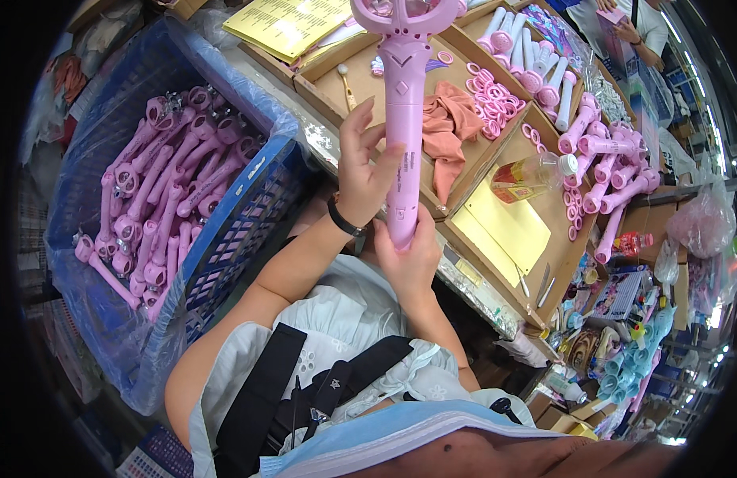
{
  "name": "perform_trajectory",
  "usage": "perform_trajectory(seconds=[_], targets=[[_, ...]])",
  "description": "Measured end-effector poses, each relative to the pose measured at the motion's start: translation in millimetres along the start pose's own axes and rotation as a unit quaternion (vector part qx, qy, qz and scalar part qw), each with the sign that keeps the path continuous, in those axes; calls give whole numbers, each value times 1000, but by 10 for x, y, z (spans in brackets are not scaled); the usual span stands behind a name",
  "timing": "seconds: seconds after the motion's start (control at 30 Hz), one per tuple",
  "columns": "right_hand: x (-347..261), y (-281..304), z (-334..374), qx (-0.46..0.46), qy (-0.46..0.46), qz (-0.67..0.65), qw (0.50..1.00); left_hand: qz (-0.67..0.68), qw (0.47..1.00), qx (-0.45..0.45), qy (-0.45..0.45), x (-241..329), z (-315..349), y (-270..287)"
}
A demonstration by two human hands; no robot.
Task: The person assembles pink bubble-blowing wands by attaching clear plastic heads to pink handles, wiping the surfaces with a cloth, and using a small blade to trim excess plastic. They then test the assembled wands by activating their lights and placing them into a blue crate.
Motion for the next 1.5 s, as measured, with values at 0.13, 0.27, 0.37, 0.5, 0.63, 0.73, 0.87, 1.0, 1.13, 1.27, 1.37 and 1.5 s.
perform_trajectory(seconds=[0.13,0.27,0.37,0.5,0.63,0.73,0.87,1.0,1.13,1.27,1.37,1.5], targets=[[11,-61,88,-50,-22,-88,995,221,955,-79,183,-182,-6,-87],[30,-107,163,-97,-42,-156,982,525,751,-212,338,-212,141,-494],[57,-151,218,-146,-67,-261,952,684,568,-373,264,0,156,-615],[110,-124,225,-117,-78,-239,961,528,743,-316,262,-139,132,-482],[158,-82,159,-52,-71,-126,988,205,921,-118,308,-224,227,-226],[161,-50,110,-11,-50,-31,998,-33,984,-102,142,-19,157,-228],[154,-52,136,-3,-8,14,1000,-10,973,-98,206,-95,142,-160],[292,-160,231,-91,-44,-108,989,230,933,-119,249,-155,67,-150],[393,-456,426,-318,-188,-509,777,454,850,-101,247,-116,-54,-141],[335,-487,576,-396,-248,-635,615,400,881,-81,238,-114,-141,-2],[455,-421,546,-344,-205,-408,821,213,944,-87,235,-138,-88,81],[498,-451,583,-315,-191,-301,880,263,926,-98,251,-172,60,-2]])
Point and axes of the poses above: each hand's wrist, its own z-axis away from the middle knuckle, its own y-axis out of the back of the hand, x = y × z, the point moved 6 cm from there along -z, towards the middle knuckle, and after that the axes turned 4 degrees about -x, right-handed, at the moved point
